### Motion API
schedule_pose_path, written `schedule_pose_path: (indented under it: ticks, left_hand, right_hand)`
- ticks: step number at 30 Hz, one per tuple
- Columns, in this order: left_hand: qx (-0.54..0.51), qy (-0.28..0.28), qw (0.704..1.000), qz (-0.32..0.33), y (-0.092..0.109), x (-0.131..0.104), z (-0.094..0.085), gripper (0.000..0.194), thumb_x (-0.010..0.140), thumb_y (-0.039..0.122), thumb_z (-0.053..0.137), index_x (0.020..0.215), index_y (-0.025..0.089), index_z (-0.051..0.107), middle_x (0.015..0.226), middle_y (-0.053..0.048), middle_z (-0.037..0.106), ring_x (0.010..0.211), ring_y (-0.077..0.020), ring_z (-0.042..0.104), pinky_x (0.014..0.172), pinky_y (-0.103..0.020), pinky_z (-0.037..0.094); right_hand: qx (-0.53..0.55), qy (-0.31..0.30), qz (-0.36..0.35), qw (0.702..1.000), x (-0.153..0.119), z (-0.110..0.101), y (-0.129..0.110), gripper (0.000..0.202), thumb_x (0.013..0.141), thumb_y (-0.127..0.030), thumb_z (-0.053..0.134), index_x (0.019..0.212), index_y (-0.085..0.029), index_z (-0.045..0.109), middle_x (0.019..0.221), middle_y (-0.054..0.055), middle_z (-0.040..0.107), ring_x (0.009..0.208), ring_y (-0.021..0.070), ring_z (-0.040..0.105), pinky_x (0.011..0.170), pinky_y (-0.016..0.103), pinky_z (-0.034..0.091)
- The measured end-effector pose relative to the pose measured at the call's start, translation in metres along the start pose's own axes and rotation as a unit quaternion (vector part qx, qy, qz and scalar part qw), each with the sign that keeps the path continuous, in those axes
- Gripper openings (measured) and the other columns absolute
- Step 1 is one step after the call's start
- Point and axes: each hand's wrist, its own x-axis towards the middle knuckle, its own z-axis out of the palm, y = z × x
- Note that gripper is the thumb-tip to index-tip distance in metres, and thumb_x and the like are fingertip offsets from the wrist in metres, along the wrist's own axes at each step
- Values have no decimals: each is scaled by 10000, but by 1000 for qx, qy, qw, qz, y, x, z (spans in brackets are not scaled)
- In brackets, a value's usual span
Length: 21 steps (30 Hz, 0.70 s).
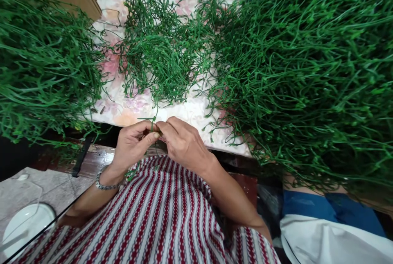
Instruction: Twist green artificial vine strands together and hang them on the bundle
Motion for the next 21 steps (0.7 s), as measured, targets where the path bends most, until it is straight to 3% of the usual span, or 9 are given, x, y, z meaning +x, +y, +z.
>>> schedule_pose_path:
  ticks: [4, 8, 12, 18, 21]
  left_hand:
    - [58, -12, 998, 35, 1, 0, 0, 192, 807, 151, 534, 615, 138, 537, 645, -1, 541, 615, -98, 476, 589, -219, 361]
    - [93, 1, 993, 70, -4, -3, 2, 189, 817, 163, 532, 629, 143, 531, 585, 22, 459, 559, -86, 417, 547, -217, 327]
    - [112, -22, 992, 55, -5, -5, 2, 189, 833, 178, 509, 647, 148, 527, 597, 19, 470, 564, -89, 427, 556, -221, 325]
    - [121, -105, 987, 6, -3, -3, -3, 267, 839, 177, 477, 585, 157, 398, 577, 32, 411, 576, -90, 389, 570, -231, 284]
    - [68, -158, 985, 14, -4, -3, -7, 327, 857, 212, 455, 559, 163, 329, 554, 38, 340, 560, -87, 345, 555, -233, 264]
  right_hand:
    - [-91, -65, -3, 994, 3, -7, -4, 244, 893, -111, 337, 1036, -103, 534, 843, 86, 558, 764, 175, 520, 716, 306, 464]
    - [-122, -150, 37, 980, 5, -12, -7, 156, 868, -114, 388, 924, -133, 533, 800, 58, 550, 719, 173, 525, 634, 278, 401]
    - [-135, -212, 75, 965, 7, -17, -8, 133, 849, -92, 408, 904, -154, 512, 789, 30, 541, 614, 143, 498, 540, 265, 296]
    - [-114, -255, 55, 959, 7, -26, -8, 122, 829, -77, 432, 864, -170, 502, 781, 11, 531, 594, 122, 461, 528, 255, 234]
    - [-61, -276, 39, 959, 7, -31, -4, 121, 810, -61, 434, 796, -165, 495, 725, 1, 516, 596, 110, 444, 540, 243, 246]
